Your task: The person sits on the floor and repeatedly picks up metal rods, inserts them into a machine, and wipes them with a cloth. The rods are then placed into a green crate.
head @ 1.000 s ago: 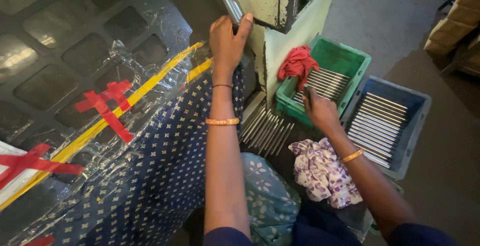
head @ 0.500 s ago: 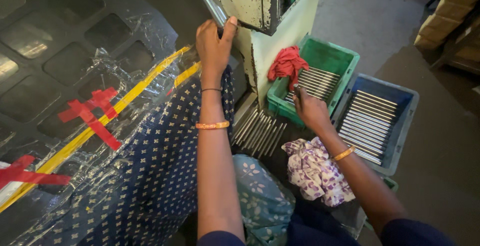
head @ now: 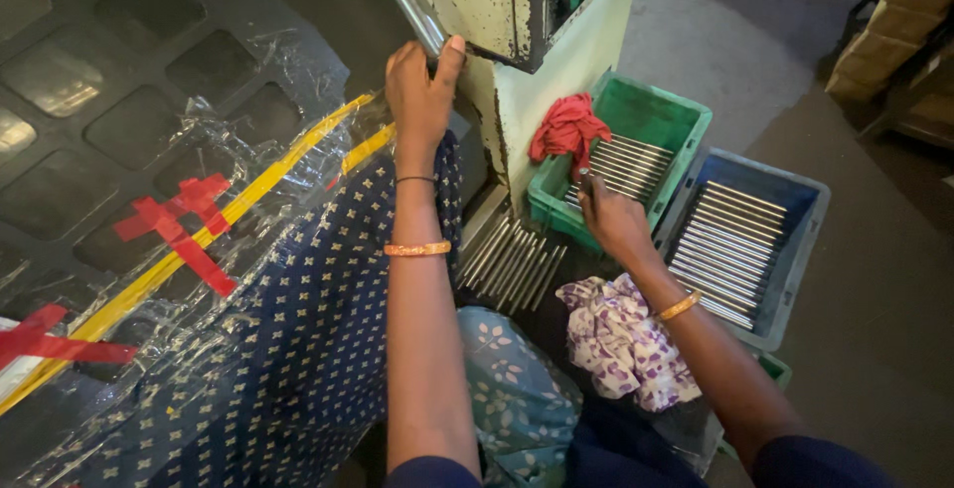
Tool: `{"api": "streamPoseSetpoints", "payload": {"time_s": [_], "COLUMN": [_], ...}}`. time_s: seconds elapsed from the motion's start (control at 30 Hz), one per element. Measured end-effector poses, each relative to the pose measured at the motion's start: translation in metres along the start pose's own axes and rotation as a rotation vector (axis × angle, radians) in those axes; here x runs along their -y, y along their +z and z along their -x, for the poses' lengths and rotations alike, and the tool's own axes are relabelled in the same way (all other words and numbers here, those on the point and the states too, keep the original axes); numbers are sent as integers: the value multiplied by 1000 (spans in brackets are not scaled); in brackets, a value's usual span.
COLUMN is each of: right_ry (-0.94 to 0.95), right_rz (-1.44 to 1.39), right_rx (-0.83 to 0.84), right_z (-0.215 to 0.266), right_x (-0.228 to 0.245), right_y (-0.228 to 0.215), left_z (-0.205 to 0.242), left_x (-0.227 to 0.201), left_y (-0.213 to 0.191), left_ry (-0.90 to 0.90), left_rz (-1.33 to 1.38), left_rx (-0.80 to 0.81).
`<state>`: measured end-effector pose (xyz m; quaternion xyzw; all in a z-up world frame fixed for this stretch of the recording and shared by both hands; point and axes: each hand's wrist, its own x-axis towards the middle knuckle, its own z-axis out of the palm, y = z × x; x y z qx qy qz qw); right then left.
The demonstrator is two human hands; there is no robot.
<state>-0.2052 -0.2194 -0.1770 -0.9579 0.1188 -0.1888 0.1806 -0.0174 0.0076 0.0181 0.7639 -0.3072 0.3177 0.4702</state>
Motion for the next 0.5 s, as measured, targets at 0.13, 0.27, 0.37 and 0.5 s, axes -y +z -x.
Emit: {"api": "streamPoseSetpoints", "payload": {"time_s": [0.13,0.27,0.37,0.5], "right_ry": [-12,-8,-17,6], "right_rz": [-4,-30,-27,-28], "right_rx": [-29,-35,-42,-27], "right_z": [-1,-2,-3,-6], "right_x": [-5,-8,-12,-15], "right_y": [5,9,10,10], "left_z": [0,-1,0,1], "left_x": [6,15,19,16], "left_y": [3,8,13,12], "left_ry": [-16,-63,-67,-137], "left_rz": [-21,-78,-37,-55], "left_rx": [32,48,26,25]}}
